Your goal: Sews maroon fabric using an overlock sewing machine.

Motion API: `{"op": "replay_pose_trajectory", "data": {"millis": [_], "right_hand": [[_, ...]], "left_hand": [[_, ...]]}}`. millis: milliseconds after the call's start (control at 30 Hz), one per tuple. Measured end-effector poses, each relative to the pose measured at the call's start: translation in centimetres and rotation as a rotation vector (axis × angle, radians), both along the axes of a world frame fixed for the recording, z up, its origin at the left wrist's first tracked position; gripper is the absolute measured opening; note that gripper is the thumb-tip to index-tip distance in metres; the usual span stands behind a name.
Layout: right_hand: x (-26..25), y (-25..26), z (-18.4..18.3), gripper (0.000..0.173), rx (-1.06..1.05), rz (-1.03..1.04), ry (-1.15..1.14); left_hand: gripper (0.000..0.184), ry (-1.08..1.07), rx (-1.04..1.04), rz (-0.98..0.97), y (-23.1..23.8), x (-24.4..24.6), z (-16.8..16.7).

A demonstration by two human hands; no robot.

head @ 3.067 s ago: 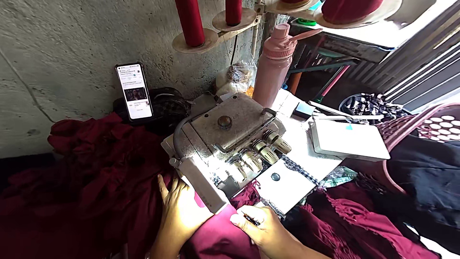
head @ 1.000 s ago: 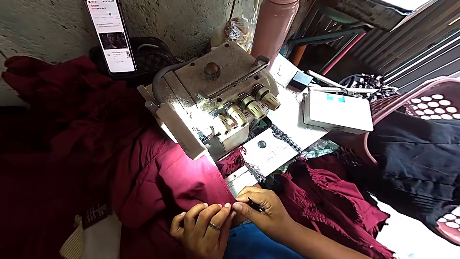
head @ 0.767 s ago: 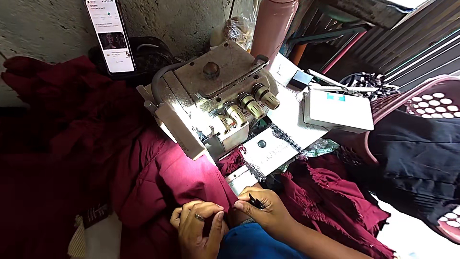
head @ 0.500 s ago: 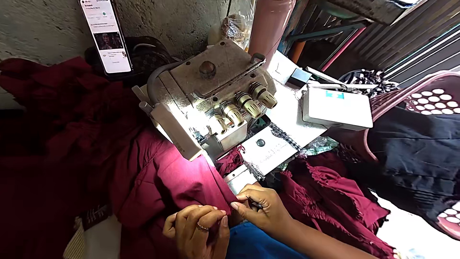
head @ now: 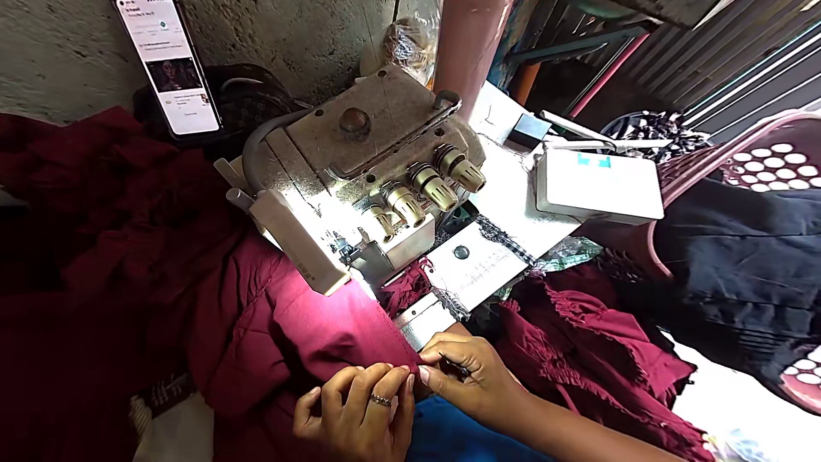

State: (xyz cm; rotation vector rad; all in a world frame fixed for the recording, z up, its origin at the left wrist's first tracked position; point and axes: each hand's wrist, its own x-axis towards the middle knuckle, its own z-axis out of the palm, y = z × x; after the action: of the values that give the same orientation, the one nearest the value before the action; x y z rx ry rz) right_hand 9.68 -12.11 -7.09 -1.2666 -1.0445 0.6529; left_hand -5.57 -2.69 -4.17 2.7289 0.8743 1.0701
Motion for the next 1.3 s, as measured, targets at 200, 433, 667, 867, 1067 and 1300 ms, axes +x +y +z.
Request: {"op": "replay_pose_trajectory", "data": {"millis": [200, 433, 667, 867, 1067, 1300], "right_hand": [[-0.2, 0.0, -0.3, 0.014, 0.030, -0.009, -0.044], [0.1, 0.2, 0.2, 0.023, 0.041, 0.045, -0.018], [0.0, 0.9, 0.5, 0.026, 0.003, 0.033, 0.021], [0.0, 0.9, -0.2, 0.028, -0.034, 0.026, 0.062], [0.1, 0.7, 0.2, 0.029, -0.034, 0.051, 0.082], [0.2, 0.3, 0.3, 0.027, -0.008, 0.006, 0.003]], "left_hand": [[0.015, -0.026, 0.004, -0.012, -0.2, 0.0, -0.2], [0.014, -0.005, 0.067, 0.007, -0.3, 0.1, -0.7], [0.012, -0.183, -0.244, -0.147, 0.8, -0.6, -1.4], [0.012, -0.225, -0.441, -0.192, 1.0, -1.5, -1.2], [0.015, -0.181, -0.227, -0.125, 0.4, -0.9, -2.1], [0.012, -0.164, -0.064, -0.106, -0.1, -0.7, -1.6]]}}
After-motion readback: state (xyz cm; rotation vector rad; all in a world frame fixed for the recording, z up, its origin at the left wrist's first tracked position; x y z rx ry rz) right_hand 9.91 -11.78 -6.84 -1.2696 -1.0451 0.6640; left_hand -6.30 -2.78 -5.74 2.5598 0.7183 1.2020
